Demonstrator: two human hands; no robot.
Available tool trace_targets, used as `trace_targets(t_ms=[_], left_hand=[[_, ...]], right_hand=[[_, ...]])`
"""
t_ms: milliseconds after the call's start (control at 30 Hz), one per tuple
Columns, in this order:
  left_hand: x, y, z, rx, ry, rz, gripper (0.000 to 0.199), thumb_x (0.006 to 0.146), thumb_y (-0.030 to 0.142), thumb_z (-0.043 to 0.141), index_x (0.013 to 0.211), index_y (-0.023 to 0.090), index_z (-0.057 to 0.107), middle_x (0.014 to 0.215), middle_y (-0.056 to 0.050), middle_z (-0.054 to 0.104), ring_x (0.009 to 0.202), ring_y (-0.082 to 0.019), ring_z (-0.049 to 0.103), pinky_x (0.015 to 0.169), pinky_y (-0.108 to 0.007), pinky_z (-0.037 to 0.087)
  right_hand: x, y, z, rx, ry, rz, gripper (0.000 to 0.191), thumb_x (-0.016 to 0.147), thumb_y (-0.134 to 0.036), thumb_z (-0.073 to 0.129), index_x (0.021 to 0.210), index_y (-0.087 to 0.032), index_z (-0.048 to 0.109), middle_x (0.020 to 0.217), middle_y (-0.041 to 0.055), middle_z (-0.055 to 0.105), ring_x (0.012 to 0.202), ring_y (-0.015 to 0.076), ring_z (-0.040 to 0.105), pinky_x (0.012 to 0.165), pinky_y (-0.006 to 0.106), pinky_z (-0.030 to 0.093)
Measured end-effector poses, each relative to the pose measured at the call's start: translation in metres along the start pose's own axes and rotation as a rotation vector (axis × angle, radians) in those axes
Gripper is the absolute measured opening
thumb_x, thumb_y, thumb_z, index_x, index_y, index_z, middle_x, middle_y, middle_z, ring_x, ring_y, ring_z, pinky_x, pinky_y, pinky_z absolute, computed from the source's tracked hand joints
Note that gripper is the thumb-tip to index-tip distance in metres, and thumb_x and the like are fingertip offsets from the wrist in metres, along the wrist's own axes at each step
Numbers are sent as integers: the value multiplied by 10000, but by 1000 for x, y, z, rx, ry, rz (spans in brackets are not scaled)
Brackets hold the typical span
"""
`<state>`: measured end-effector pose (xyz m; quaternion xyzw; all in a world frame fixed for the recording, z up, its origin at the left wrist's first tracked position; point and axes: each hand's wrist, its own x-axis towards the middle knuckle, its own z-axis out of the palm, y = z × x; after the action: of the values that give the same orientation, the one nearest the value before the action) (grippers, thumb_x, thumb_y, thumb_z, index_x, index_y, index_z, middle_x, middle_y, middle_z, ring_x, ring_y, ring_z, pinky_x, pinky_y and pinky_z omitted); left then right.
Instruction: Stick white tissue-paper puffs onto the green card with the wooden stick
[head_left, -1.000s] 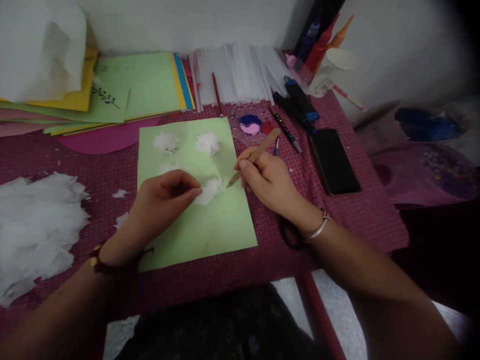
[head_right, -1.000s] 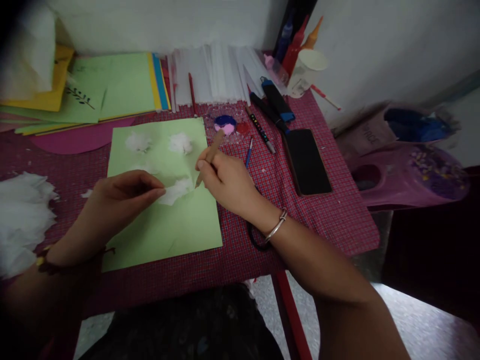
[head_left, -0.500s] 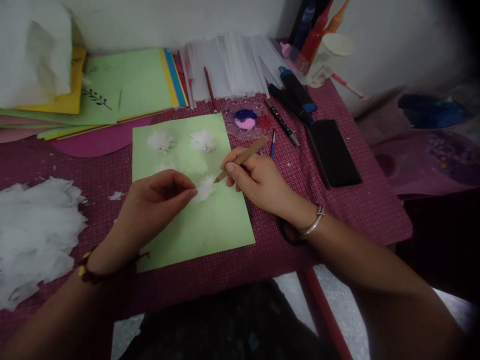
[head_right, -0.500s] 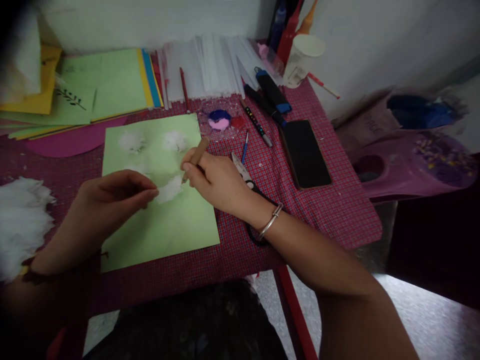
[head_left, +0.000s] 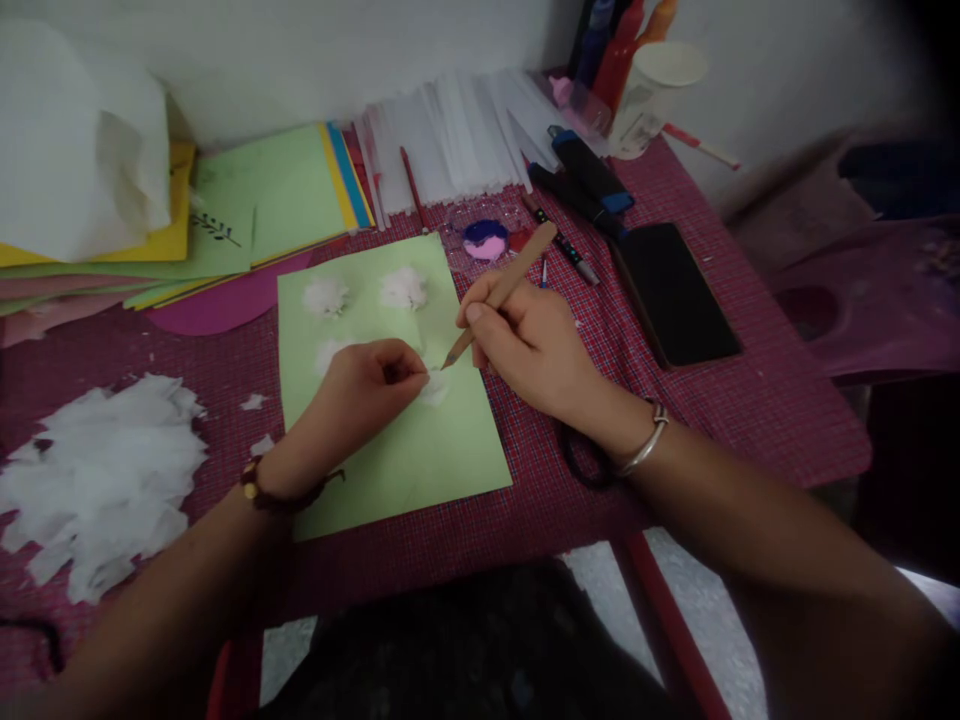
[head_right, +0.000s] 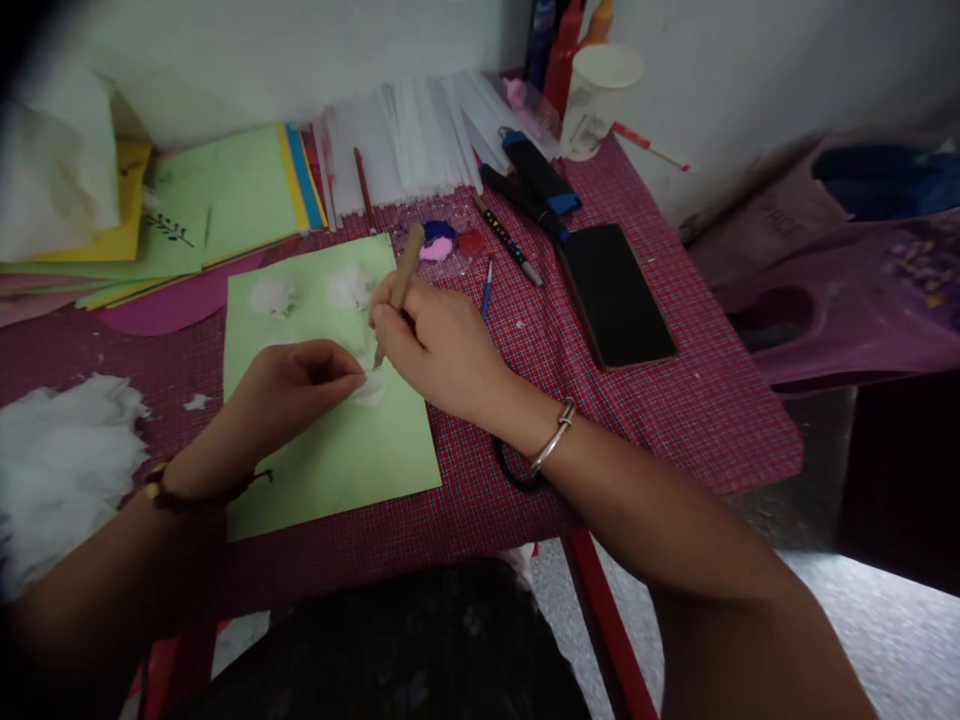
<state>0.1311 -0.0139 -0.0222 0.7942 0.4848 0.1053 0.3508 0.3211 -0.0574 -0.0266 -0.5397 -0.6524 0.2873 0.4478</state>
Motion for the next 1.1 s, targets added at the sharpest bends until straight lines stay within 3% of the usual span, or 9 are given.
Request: trace_targets(t_ms=[200, 333, 500, 767, 967, 1100], left_hand=[[-1, -1, 0, -27, 17, -25, 106, 729, 258, 600, 674, 184, 651, 589, 12, 617, 545, -121, 515, 513, -247, 382], [-1, -4, 1, -77, 31, -21, 113, 743, 277, 608, 699, 181, 647, 602, 10, 605, 559, -125, 508, 525, -258, 380], [-1, -12, -7, -123, 143, -15, 134, 785, 313, 603, 837, 197, 649, 703, -4, 636, 610, -140, 537, 586, -286, 425], [-5, -16, -25, -165, 249, -25, 125, 785, 313, 636, 800, 191, 656, 701, -5, 636, 633, -134, 547, 560, -261, 413], [-47, -26, -71, -106, 372, -103, 152, 805, 313, 657, 862, 173, 679, 784, 5, 660, 680, -116, 536, 609, -258, 412], [-89, -54, -85, 20, 391, -212, 148, 801, 356, 662, 825, 211, 675, 752, 16, 665, 685, -140, 543, 612, -282, 412]], right_hand=[[-3, 0, 6, -50, -157, -57, 221, 945, -247, 442, 800, -179, 595, 680, 1, 616, 622, 139, 572, 612, 265, 396], [-4, 3, 9, -106, -184, -47, 236, 951, -258, 435, 826, -169, 615, 687, 5, 630, 624, 138, 584, 624, 264, 397], [-5, 3, 9, -110, -203, -47, 227, 955, -263, 441, 875, -171, 632, 725, 17, 661, 635, 146, 599, 632, 270, 406], [-12, 0, 6, -263, -313, -184, 301, 998, -309, 373, 980, -180, 644, 867, 57, 707, 748, 180, 642, 678, 299, 420], [-14, -6, 4, -330, -333, -251, 264, 981, -294, 419, 997, -181, 658, 930, 73, 730, 788, 204, 669, 681, 322, 453], [-11, -7, -4, -131, -219, -109, 208, 961, -281, 481, 865, -201, 647, 833, 52, 705, 681, 173, 645, 617, 321, 463]])
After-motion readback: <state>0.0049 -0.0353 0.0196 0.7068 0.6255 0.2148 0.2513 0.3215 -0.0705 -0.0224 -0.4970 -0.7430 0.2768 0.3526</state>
